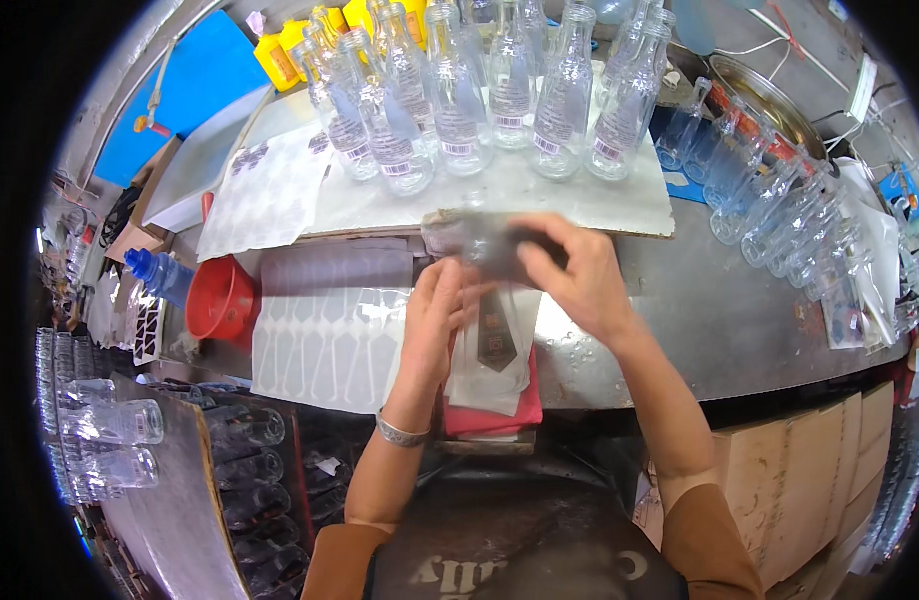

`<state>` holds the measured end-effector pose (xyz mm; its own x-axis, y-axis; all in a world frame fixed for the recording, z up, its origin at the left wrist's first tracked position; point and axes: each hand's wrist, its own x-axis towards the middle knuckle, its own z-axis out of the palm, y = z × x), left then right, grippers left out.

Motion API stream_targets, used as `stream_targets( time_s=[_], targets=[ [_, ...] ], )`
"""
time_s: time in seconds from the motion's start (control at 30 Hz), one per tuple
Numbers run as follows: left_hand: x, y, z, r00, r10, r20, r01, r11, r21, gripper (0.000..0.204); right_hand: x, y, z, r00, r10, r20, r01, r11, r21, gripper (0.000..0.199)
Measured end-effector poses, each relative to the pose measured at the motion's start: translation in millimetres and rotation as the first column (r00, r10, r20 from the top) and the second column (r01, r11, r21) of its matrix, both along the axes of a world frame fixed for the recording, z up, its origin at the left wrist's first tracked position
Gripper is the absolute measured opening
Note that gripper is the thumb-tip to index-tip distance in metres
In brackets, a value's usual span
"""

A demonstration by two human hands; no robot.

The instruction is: The person repeatedly picks up clear plastic bottles, places them on a red stand, and applies a dark rectangular label to the bottle surface using both hands. Finished bottles are set aside on the table while new bottles are taken from a nearby stack.

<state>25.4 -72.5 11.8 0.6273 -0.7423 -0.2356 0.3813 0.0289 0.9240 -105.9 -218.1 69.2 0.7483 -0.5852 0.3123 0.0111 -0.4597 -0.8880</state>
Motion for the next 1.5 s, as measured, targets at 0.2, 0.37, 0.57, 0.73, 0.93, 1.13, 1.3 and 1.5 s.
stream_targets(
  time_s=[0.2,0.37,0.57,0.73,0.93,1.13,1.3,1.5],
  targets=[
    [0,35,4,0.979,0.025,0.204,-0.03,0.999,0.022,0.067,22,-5,27,0.984,0.166,-0.062,-0.175,0.859,-0.482,0.028],
    [-4,63,-5,0.951,-0.023,0.308,0.021,1.0,0.009,0.067,9,26,10,0.979,0.199,-0.052,-0.174,0.673,-0.719,0.021],
    [-8,101,-2,0.795,-0.282,0.536,0.268,0.958,0.106,0.101,-30,59,4,0.902,0.414,-0.121,-0.424,0.8,-0.425,0.019],
    [-36,81,7,0.362,-0.306,0.881,0.152,0.951,0.268,0.116,-11,11,-14,0.976,0.147,0.158,-0.066,0.899,-0.433,0.03],
    [-51,63,-1,0.326,-0.249,0.912,0.08,0.968,0.236,0.108,-110,72,-15,0.904,0.418,-0.087,-0.417,0.908,0.034,0.03],
    [-51,57,2,0.864,-0.159,0.477,0.26,0.954,-0.152,0.116,-73,48,-70,0.975,0.213,-0.062,-0.112,0.711,0.695,0.049],
    [-48,65,-8,0.508,-0.097,0.856,0.098,0.994,0.054,0.097,-73,72,-33,0.956,0.156,-0.25,-0.066,0.94,0.333,0.039],
    [-50,72,-22,0.428,-0.158,0.89,0.028,0.987,0.161,0.091,-73,84,-42,0.964,-0.041,-0.263,0.015,0.995,-0.101,0.038]
  ],
)
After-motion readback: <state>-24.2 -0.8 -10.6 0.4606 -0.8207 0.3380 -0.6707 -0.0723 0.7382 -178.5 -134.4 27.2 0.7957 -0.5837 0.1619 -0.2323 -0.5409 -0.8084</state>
